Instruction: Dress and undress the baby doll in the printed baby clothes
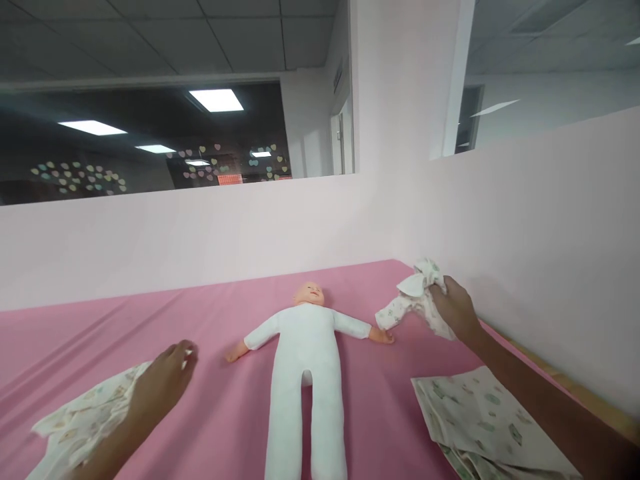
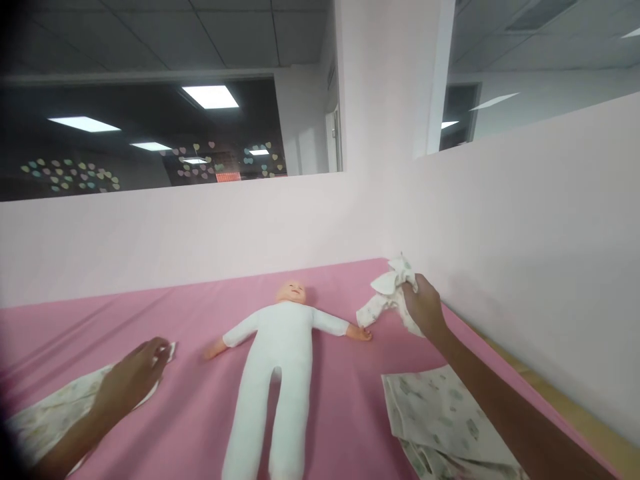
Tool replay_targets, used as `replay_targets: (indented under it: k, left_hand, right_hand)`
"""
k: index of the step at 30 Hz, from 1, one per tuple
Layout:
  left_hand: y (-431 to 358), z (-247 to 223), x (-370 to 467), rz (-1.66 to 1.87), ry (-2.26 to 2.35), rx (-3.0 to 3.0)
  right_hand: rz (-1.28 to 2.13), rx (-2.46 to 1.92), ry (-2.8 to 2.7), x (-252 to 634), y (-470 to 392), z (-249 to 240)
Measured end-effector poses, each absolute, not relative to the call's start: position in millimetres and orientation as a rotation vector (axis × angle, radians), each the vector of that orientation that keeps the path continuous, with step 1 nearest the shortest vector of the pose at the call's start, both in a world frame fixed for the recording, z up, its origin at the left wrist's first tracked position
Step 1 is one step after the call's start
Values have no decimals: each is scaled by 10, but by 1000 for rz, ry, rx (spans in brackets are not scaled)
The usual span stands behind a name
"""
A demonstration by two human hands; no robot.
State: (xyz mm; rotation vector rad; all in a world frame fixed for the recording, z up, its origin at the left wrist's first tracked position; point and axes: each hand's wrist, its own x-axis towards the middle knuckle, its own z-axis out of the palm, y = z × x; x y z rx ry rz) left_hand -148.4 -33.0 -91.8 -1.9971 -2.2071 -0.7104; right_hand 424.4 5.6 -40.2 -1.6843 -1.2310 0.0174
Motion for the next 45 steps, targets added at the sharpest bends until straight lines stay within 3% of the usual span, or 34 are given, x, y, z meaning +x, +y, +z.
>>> replay_targets:
  k: [6,11,15,19,26,30,35,39,45]
  left_hand:
    - [-635,-208,51,-1535,-2116,-2668]
    - [-781,77,667,-2422,-1823,-3267]
    - [-683,63,635,-2906,-1873,-2891]
    - [-634,62,499,-3086,-1987,-2471]
    - [-687,306,122,-2807,-1927,-2385]
    - [-771,445,-260,-2339,-2066,-2477]
    - [-870,462,-474,-1483,-2107,-2822]
    - [-763,333,-397,-753,-2110,-2825]
    - [-479,-84,-112,-448,-1993,-2809]
  right_hand:
    - [482,-1224,-1303,3207,-516,238]
    - [809,-1080,-1597,2483,-968,289]
    - [735,-1105,-1623,2456,-1024,210]
    - [742,-1223,-1443,2594,-912,182]
    - [808,-1330,-1242,2811,-755,10]
    - [815,-1389,-1091,3157,-684,-184]
    - [542,-1454,-1060,3263,-554,-241]
    - [441,-1468,-1516,2894,-396,-219]
    - [535,-1392,-2195,2413,-109,-458]
